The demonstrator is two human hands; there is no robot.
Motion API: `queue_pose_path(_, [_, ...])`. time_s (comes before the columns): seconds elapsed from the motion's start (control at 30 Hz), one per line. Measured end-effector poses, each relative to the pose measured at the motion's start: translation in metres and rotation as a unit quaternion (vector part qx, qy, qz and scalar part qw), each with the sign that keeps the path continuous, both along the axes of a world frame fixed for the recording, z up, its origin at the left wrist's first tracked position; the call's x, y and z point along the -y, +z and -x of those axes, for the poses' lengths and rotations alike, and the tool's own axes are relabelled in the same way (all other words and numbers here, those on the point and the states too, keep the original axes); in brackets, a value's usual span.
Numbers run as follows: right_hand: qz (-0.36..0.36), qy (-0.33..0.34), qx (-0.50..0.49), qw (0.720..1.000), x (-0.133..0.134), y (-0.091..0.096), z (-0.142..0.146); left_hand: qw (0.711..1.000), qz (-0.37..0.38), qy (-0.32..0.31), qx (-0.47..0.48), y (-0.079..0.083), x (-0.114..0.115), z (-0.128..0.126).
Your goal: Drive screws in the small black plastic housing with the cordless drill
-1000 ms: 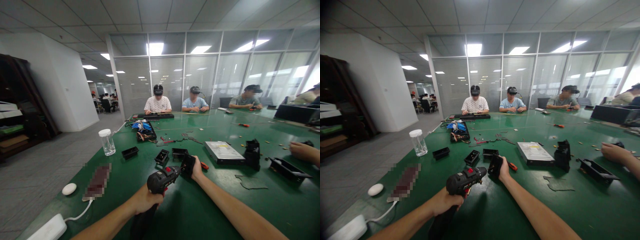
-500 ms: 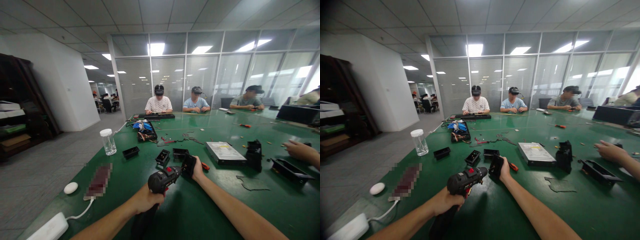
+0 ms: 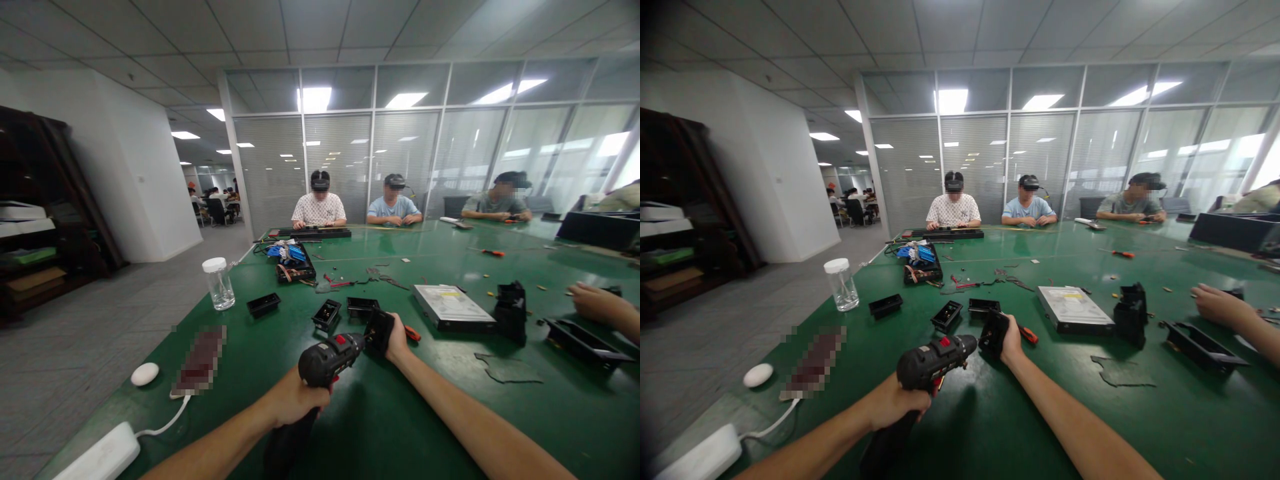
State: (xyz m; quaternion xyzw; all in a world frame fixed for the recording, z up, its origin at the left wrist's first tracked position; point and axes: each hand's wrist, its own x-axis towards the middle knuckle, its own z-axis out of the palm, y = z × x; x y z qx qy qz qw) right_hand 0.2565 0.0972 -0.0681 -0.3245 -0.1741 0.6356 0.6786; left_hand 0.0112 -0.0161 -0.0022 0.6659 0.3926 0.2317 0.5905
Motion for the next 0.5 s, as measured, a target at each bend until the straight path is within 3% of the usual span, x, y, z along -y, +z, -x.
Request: queue_pose_path(0.5, [-0.003,0.016,0.014,1.000,0.0013,0.0003,0.0001,1.000,-0.009,-0.005,0.006,-0.0025,-0.0009,0.0005])
